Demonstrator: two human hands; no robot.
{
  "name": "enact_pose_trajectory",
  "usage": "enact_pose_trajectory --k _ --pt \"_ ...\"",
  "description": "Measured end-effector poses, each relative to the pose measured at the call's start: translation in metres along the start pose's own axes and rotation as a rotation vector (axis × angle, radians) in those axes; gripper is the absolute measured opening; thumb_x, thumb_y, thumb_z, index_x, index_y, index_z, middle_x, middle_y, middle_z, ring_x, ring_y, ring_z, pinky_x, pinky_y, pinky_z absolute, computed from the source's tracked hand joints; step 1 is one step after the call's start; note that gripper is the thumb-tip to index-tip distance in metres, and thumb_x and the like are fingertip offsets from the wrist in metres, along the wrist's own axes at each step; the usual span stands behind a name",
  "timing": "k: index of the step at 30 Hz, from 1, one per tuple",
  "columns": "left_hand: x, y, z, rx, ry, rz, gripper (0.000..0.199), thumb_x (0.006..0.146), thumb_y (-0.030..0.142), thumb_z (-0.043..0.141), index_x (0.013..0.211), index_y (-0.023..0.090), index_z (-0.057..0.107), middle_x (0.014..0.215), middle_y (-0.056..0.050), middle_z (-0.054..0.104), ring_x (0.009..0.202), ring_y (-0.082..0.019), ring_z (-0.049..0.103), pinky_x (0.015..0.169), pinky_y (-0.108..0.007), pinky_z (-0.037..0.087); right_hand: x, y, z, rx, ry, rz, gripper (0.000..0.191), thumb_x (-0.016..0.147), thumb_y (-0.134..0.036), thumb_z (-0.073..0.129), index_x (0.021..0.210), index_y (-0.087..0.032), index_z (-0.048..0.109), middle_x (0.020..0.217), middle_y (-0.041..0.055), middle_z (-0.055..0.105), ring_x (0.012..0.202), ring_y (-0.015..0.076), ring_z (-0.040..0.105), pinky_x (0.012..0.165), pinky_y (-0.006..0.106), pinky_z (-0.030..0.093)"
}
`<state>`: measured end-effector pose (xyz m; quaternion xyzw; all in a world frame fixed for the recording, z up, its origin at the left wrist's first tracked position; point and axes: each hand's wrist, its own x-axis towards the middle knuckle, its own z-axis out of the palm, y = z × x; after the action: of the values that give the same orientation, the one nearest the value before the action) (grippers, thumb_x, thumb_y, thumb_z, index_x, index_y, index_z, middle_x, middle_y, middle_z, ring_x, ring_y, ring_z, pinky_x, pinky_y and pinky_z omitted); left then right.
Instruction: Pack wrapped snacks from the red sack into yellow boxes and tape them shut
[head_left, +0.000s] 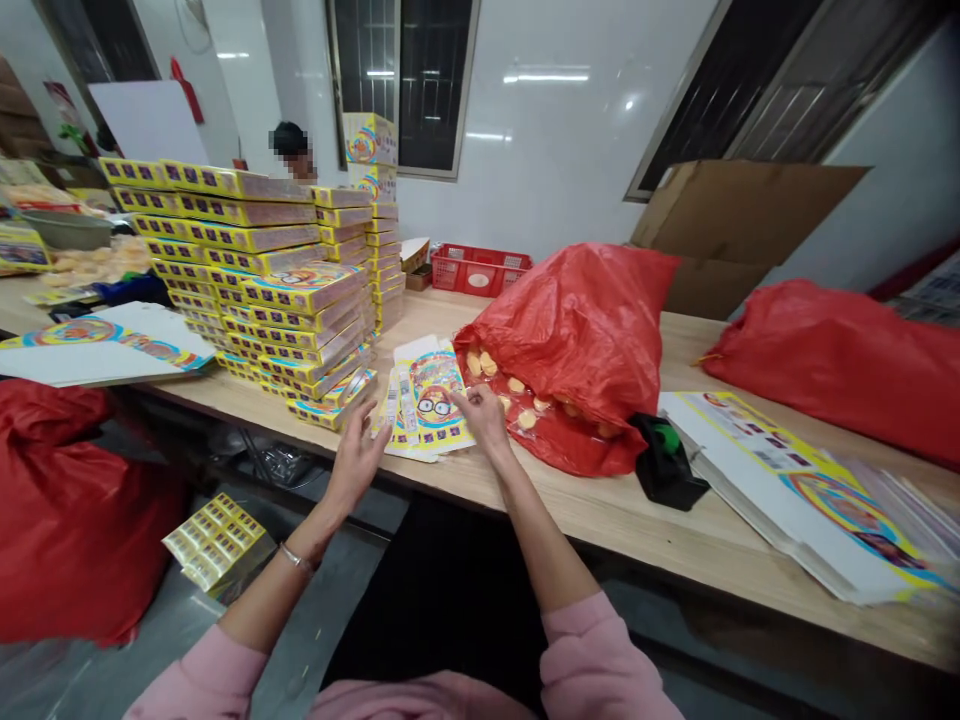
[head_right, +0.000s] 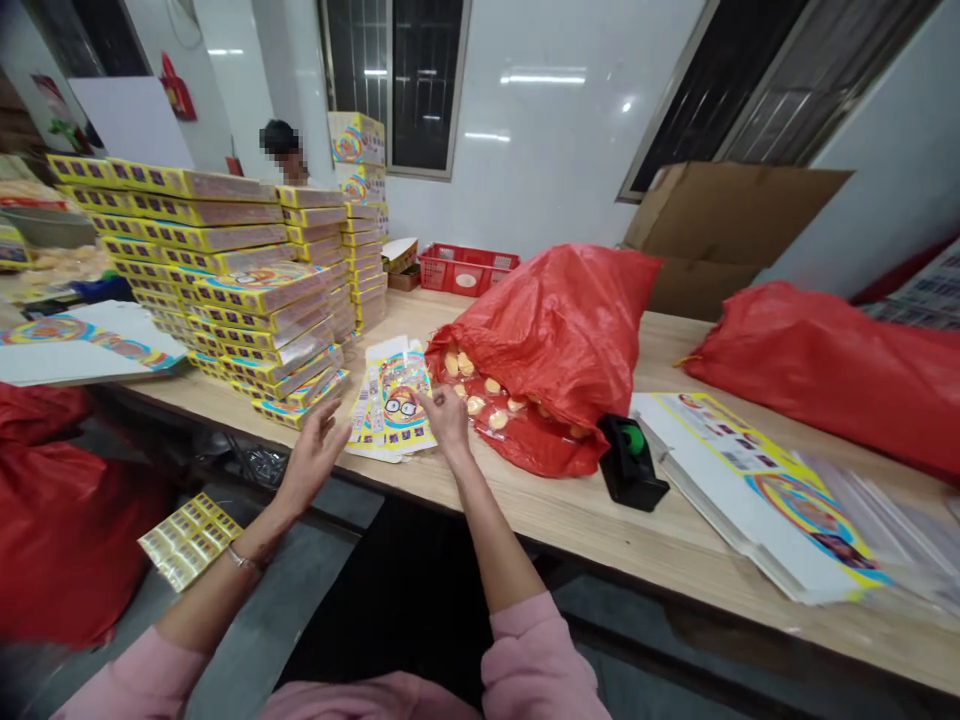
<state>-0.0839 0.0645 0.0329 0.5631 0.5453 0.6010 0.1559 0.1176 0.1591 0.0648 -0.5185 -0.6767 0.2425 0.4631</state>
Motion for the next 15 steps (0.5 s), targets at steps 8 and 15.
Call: enact_pose_trajectory --k 8,15 --pt "-0.014 0.053 0.022 -0.406 -0.346 -0.297 0.058 0.079 0.044 0.072 0.127 0.016 0.055 0.121 -0.013 0.068 0.103 -0.029 0.069 0.085 -0.04 0.059 -0.091 -0.011 -0.048 0.022 0.119 -0.081 0.045 0.079 -0.056 0.067 0.1 -0.017 0.059 0.096 0.0095 0.065 0.085 0.0233 0.061 0.074 0.036 0.052" --pt "-0.086 0.068 0.043 -0.474 -0.779 -0.462 0.054 0.079 0.037 0.072 0.128 0.019 0.059 0.117 -0.008 0.072 0.103 -0.028 0.069 0.082 -0.036 0.059 -0.155 -0.012 -0.096 -0.455 0.134 -0.239 0.032 0.085 -0.049 0.065 0.094 -0.019 0.056 0.098 0.0107 0.058 0.093 0.0259 0.054 0.084 0.042 0.047"
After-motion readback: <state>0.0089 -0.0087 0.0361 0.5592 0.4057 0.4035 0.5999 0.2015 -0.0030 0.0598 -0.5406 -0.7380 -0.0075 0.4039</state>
